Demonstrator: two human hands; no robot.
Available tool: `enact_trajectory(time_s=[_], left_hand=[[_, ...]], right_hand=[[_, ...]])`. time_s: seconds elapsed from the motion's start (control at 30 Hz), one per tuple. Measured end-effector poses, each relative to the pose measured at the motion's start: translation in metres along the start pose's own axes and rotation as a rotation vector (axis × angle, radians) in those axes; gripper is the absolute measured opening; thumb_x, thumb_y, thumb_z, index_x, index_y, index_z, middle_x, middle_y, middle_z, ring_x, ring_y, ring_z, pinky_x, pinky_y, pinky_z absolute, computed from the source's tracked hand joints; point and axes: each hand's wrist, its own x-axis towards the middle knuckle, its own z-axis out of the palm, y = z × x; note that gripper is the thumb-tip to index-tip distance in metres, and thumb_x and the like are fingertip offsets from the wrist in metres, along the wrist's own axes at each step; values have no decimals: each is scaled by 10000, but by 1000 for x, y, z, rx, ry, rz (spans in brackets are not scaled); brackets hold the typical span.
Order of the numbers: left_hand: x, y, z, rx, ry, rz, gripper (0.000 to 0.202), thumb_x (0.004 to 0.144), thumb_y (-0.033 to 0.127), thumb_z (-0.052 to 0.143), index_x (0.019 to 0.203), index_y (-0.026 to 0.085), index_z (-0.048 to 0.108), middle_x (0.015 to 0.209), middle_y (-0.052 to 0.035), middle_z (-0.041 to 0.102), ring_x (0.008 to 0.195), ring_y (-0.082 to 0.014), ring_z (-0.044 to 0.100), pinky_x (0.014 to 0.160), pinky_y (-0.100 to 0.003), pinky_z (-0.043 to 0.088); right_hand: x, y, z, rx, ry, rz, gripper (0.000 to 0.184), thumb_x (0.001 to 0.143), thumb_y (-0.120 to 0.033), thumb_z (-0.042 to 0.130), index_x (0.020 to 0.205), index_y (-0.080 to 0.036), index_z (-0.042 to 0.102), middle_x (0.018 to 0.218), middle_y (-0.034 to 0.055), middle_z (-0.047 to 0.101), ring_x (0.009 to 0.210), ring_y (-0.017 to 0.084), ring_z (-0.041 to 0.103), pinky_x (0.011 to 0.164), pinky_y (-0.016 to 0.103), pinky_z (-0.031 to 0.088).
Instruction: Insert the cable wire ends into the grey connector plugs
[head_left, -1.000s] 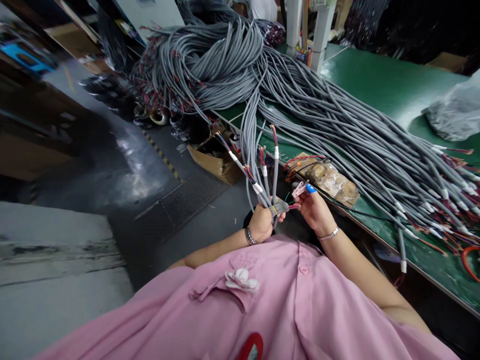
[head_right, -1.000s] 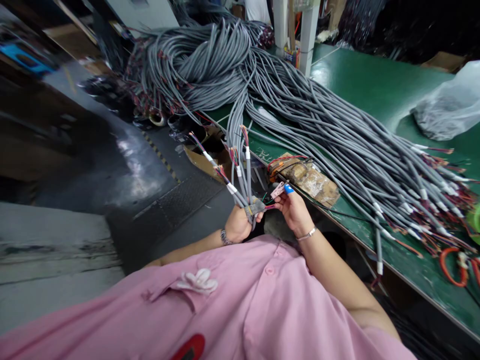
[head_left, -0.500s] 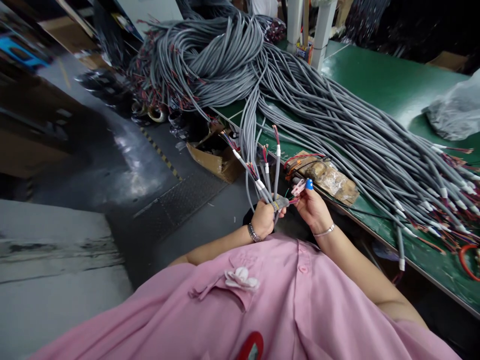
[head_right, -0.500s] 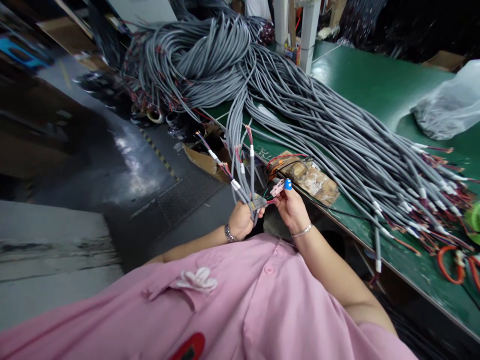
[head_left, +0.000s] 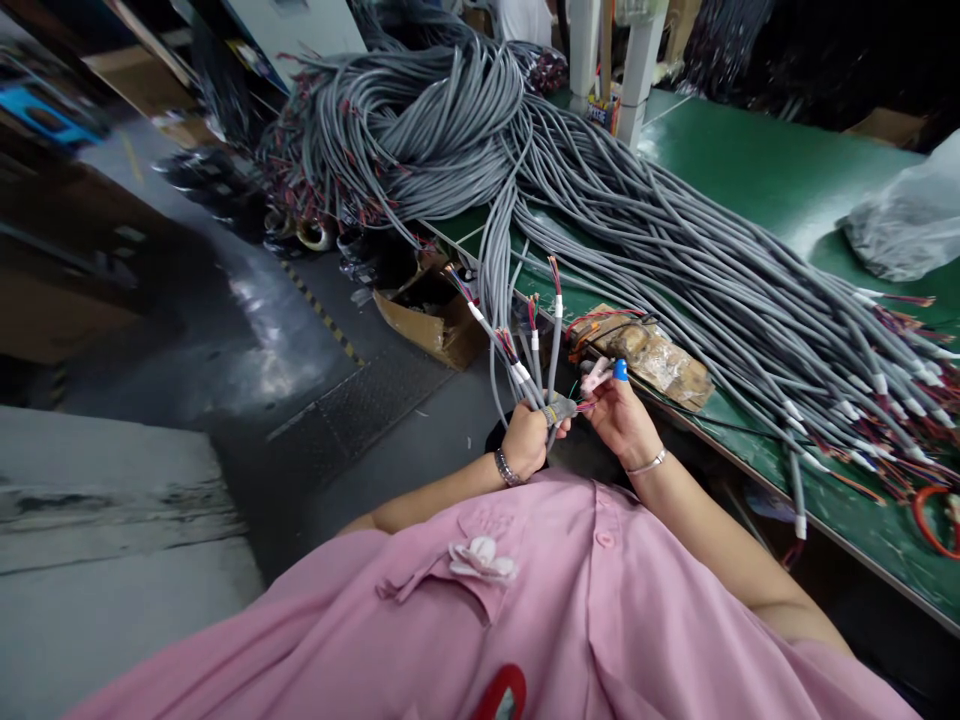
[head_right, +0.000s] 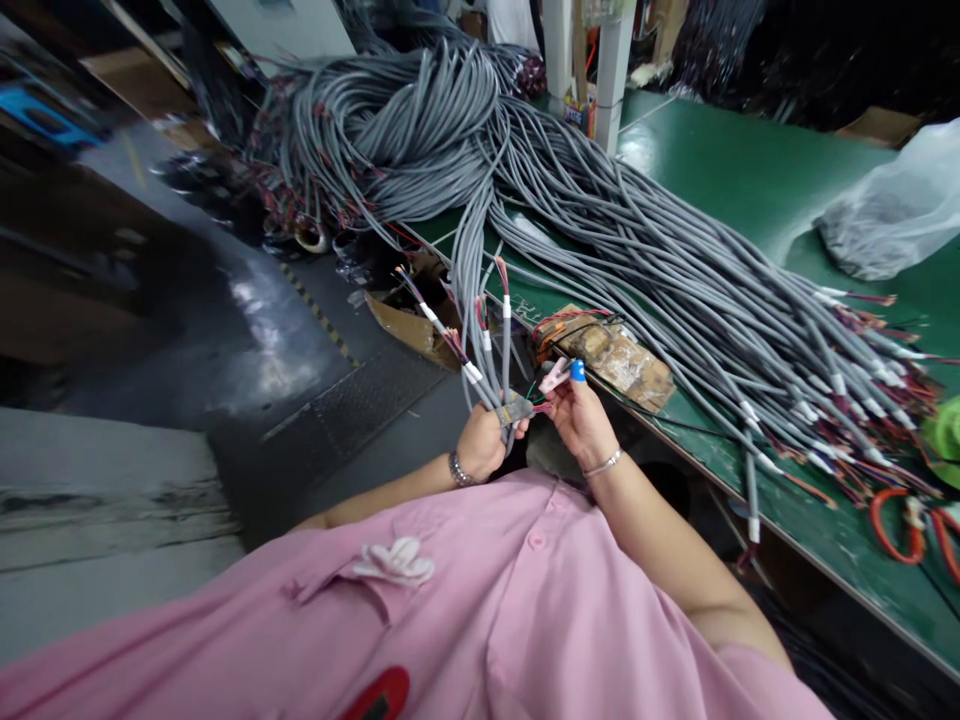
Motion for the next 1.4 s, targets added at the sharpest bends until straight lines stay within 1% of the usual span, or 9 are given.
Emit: enact_trajectory(time_s=[0.13,0.3,0.43,0.63,0.77,0.87,1.13,1.27,1.4], left_hand=[[-5,1,-5,-21,-1,9,223,634,316,749,713,147,627,556,12,587,481,-82,524,424,-185,374],[-12,5,-9,-57,-30,62,216,660,319,745,711,147,624,559,21,573,485,-74,509,435,-185,381],[-13,6,-6,-72,-15,68,225,663,327,752,712,143,631,565,15,579,487,-74,511,436,-184,382],[-7,4,-1,-84,-8,60,224,666,319,761,724,143,635,569,14,583,495,-73,519,432,-176,377],[-3,2,2,-76,22,39,241,654,325,773,735,145,634,583,11,592,500,-75,525,431,-175,389],[-1,1,4,-75,39,35,238,658,324,771,737,146,634,582,12,592,494,-73,522,425,-172,388],[-1,-1,2,-43,47,29,267,642,348,779,736,145,632,572,10,587,493,-73,519,430,-174,386],[-2,-2,1,-42,40,36,272,641,355,780,731,147,630,572,13,582,491,-72,511,429,-176,383],[-2,-2,1,-52,27,40,267,637,349,781,730,148,631,573,15,582,494,-72,513,428,-177,379]], right_hand=[[-2,-2,-2,-15,-7,48,390,777,-590,654,817,-202,669,803,20,704,677,117,621,594,224,507],[-4,-6,-2,-50,-10,72,344,792,-546,657,835,-205,679,810,16,699,675,112,614,579,210,498],[-5,-7,-1,-135,-10,4,249,780,-437,709,861,-202,694,781,1,684,656,100,595,588,202,496],[-3,-3,-6,-279,2,-182,402,801,-591,619,828,-196,693,800,22,693,633,95,579,564,201,479],[2,-3,-8,-221,-56,-95,405,773,-603,647,832,-205,691,826,20,699,659,101,596,558,204,480],[6,-3,-8,-126,-46,-45,381,742,-577,698,813,-203,687,796,10,698,670,104,608,590,211,496],[11,2,-3,-60,50,-117,309,743,-476,748,770,-178,672,715,3,684,637,103,596,601,215,499],[8,1,1,-51,60,-101,338,741,-511,735,797,-184,667,702,-4,671,629,103,591,582,211,490],[3,0,2,-49,40,-33,415,741,-616,675,775,-203,650,698,1,658,630,115,593,583,225,497]])
